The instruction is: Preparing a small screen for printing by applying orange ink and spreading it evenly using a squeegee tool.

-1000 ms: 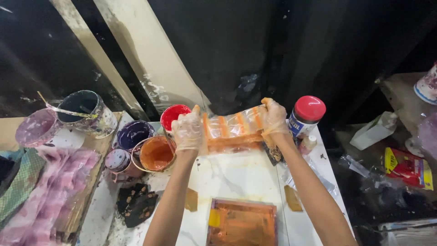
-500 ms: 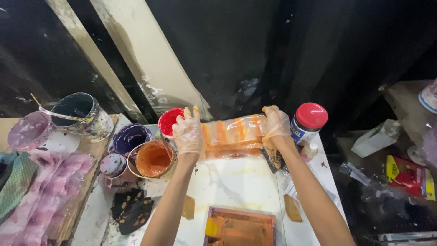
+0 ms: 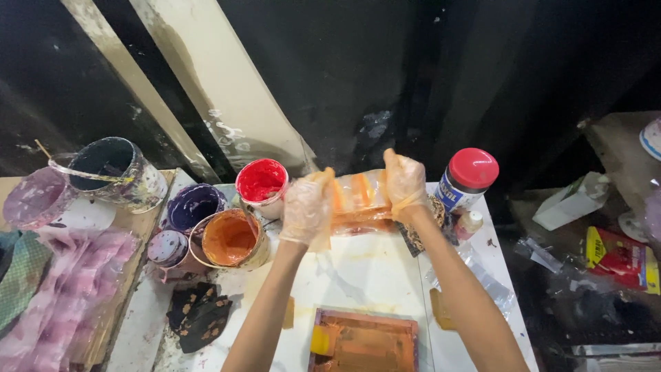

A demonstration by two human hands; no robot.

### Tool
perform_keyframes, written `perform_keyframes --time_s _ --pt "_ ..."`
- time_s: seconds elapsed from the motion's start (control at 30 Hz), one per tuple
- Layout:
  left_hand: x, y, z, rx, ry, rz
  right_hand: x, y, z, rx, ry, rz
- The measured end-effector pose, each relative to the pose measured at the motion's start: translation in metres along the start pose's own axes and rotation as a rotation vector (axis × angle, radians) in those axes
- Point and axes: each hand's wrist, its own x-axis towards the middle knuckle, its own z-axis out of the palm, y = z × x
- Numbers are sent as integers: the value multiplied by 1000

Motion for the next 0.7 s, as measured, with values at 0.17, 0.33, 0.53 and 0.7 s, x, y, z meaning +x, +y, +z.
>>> perform_keyframes --time_s 0.17,0.33,0.53,0.7 --pt "23 102 -85 -341 -73 27 -24 -29 11 297 59 292" --pt "-31 109 -13 -329 85 138 -31 -9 21 246 -42 57" --pt "-36 130 -60 -321 -161 225 -56 -37 -5 -69 -147 -388" --pt "-72 131 -45 -326 -86 316 -80 -64 -22 218 -61 -362"
